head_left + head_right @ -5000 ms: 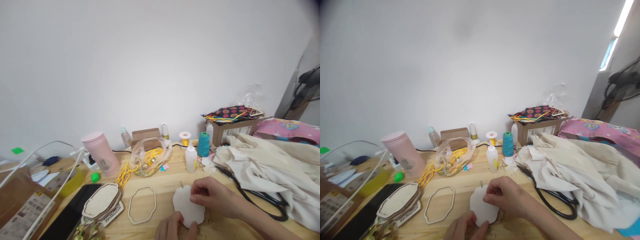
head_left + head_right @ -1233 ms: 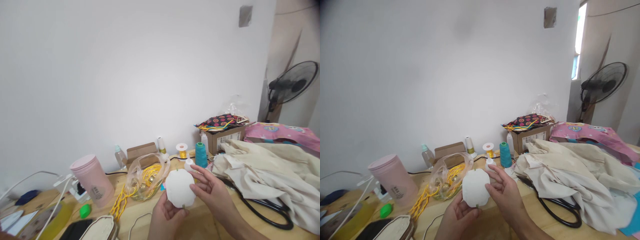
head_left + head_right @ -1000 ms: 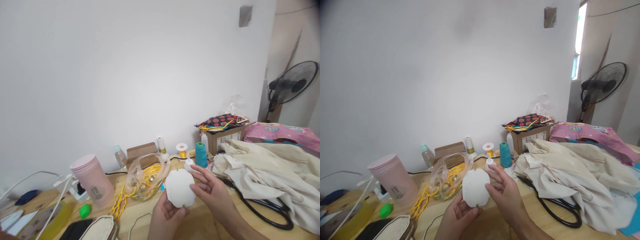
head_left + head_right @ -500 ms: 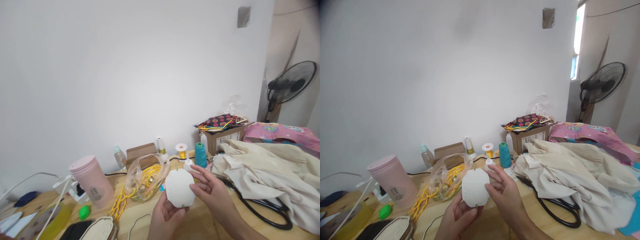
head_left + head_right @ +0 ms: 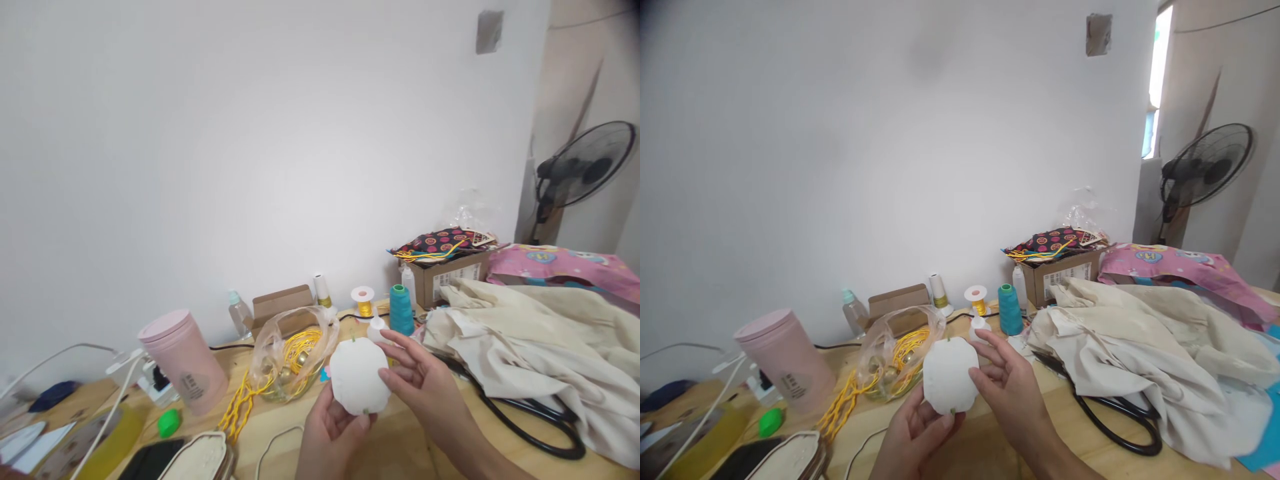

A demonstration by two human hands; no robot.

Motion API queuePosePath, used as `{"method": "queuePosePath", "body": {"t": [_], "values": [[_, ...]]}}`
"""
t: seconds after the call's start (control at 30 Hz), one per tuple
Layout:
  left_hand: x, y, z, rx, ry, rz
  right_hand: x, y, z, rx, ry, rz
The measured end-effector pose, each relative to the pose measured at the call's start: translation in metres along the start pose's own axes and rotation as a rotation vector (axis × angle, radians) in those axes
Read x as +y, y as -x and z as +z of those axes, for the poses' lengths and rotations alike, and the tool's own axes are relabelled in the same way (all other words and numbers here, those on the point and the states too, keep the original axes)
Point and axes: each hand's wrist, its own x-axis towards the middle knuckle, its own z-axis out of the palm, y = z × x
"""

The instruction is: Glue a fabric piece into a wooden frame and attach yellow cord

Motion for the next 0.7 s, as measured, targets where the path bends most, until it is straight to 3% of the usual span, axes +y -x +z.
{"method": "queuePosePath", "body": {"t": [0.37, 0.7], "values": [[0.0001, 0.0, 0.0012, 0.033, -0.034, 0.001, -0.0003, 0.0006, 0.0019, -0.008, -0.001, 0.01], [0.0069, 0.0034, 0.0003, -0.066, 0.036, -0.027, -0.001, 0.0016, -0.0008, 0.005, 0.017, -0.005]]}}
